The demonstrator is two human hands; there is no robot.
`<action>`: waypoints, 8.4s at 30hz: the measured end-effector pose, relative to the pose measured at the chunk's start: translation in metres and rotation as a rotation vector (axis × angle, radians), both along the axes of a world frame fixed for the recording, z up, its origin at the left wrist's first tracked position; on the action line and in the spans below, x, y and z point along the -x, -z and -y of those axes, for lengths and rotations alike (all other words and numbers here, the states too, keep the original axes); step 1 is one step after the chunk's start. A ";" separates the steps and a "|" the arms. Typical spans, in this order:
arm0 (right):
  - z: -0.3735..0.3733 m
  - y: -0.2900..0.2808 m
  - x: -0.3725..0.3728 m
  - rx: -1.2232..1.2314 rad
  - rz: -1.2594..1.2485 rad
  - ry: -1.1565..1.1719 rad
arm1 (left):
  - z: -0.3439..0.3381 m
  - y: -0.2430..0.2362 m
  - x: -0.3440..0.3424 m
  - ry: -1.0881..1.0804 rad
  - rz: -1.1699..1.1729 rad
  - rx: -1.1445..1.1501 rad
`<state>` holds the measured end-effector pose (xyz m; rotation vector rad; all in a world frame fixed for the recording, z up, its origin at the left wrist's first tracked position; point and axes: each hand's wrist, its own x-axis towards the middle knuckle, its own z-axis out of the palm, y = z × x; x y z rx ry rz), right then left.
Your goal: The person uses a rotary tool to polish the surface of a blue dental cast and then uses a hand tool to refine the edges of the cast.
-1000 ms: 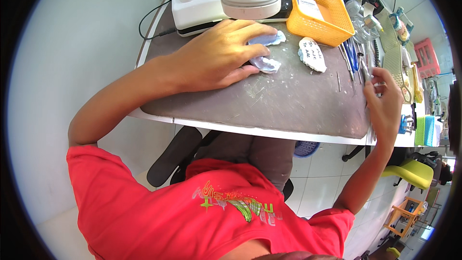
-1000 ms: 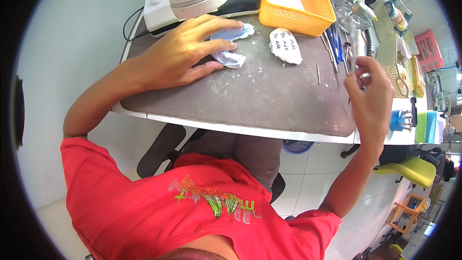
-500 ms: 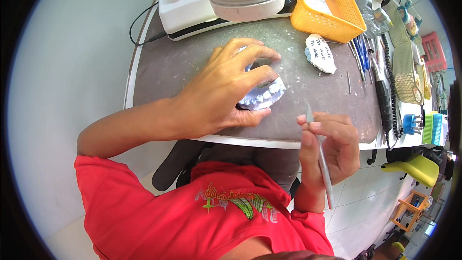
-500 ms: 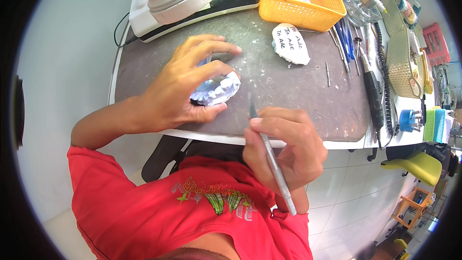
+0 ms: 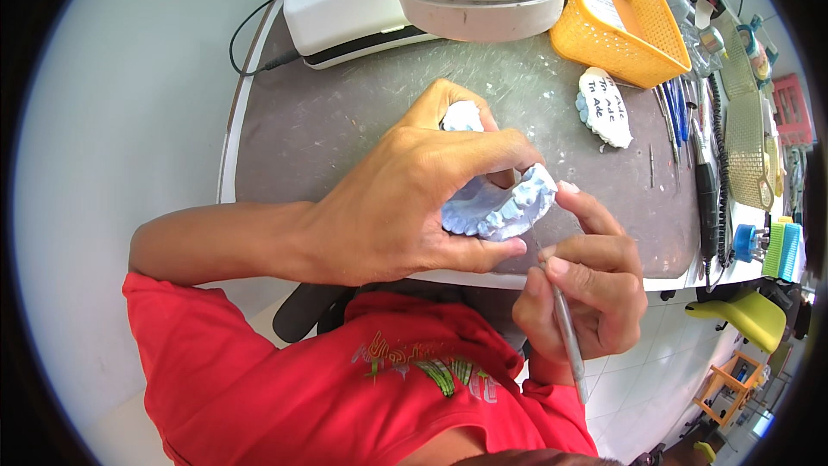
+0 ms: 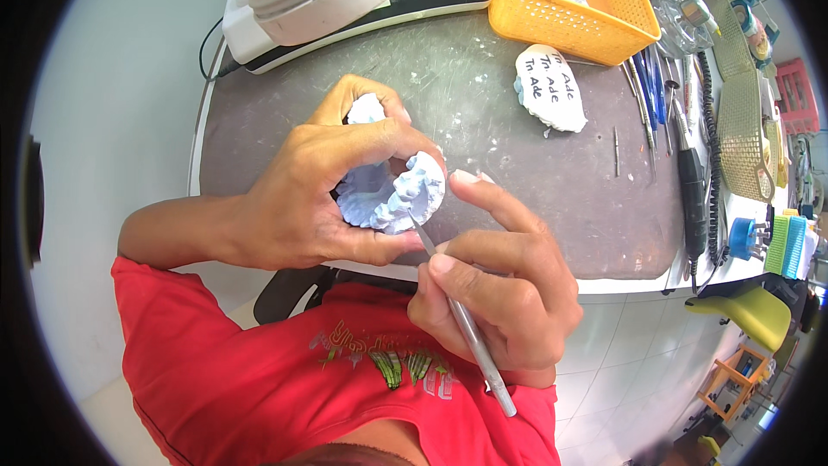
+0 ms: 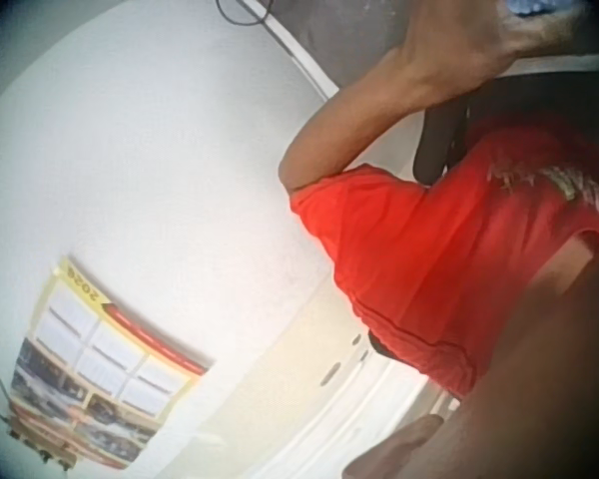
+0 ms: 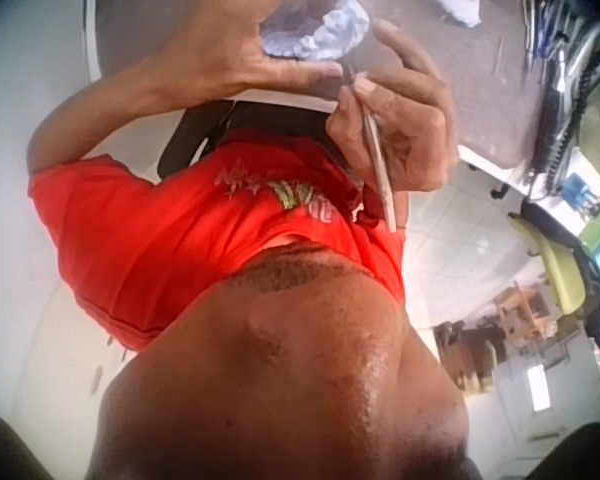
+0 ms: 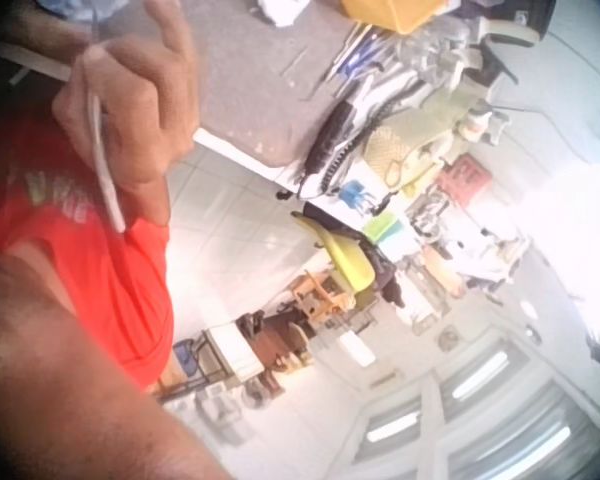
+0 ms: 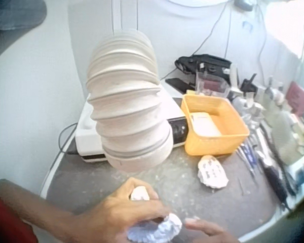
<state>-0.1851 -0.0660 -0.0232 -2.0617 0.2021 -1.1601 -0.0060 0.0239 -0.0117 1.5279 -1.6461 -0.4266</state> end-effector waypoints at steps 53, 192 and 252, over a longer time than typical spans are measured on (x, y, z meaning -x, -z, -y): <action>0.010 -0.002 -0.002 -0.019 -0.007 -0.065 | 0.002 -0.001 -0.003 0.060 0.008 -0.057; 0.008 0.005 0.003 0.040 -0.206 0.007 | 0.004 0.006 -0.009 0.003 -0.032 0.099; 0.014 0.008 0.003 0.060 -0.103 -0.058 | -0.003 -0.002 -0.013 -0.002 -0.208 -0.125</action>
